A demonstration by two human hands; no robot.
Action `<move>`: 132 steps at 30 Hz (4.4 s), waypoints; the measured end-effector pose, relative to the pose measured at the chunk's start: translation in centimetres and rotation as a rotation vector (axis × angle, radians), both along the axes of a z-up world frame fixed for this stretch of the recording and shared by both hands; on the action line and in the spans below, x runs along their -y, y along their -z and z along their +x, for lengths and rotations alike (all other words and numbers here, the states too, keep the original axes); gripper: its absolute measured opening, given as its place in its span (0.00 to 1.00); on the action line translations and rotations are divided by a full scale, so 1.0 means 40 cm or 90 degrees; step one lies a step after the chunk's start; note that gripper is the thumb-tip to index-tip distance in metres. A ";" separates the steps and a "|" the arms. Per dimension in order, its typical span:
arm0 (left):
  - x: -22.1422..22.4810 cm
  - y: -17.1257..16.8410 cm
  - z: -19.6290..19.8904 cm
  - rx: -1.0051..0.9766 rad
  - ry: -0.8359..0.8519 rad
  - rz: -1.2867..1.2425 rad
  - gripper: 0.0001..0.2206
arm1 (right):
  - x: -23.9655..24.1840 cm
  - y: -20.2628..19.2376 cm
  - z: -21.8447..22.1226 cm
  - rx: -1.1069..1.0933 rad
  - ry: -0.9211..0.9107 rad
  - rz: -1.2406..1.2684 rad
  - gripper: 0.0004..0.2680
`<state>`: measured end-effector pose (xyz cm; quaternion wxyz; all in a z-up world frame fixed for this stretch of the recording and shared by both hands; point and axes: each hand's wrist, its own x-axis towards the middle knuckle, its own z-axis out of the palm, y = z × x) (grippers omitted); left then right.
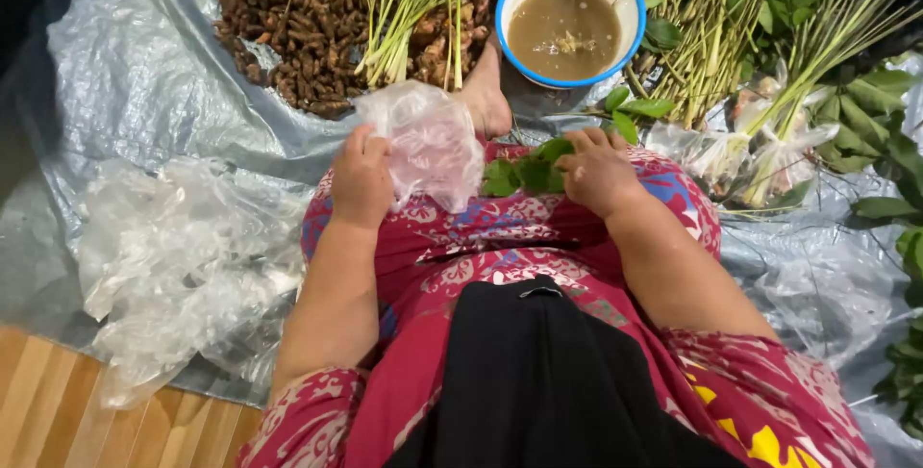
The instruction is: Sorting and bagging lemongrass, ginger roots, and green leaves into plastic bags
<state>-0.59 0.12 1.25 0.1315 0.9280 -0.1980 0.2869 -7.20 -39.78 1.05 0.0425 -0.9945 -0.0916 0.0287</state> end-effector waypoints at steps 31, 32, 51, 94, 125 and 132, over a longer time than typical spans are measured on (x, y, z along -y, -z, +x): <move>0.121 -0.213 -0.058 -0.198 -0.082 -0.367 0.10 | 0.021 0.111 0.224 0.252 0.102 0.836 0.19; 0.135 -0.234 -0.065 -0.371 -0.119 -0.438 0.10 | 0.024 0.075 0.206 0.265 0.126 1.106 0.18; 0.319 -0.169 -0.148 -0.694 0.138 -0.750 0.18 | -0.071 -0.032 0.114 0.625 -0.021 0.950 0.22; 0.298 -0.323 -0.203 -0.676 0.423 -0.787 0.34 | -0.167 -0.186 0.039 0.702 -0.229 0.899 0.11; 0.251 -0.303 -0.263 0.121 0.041 0.193 0.27 | -0.164 0.143 0.099 -0.102 -0.185 0.068 0.29; 0.181 -0.143 -0.175 -0.299 0.006 0.049 0.11 | -0.148 0.081 0.099 -0.006 -0.326 -0.082 0.18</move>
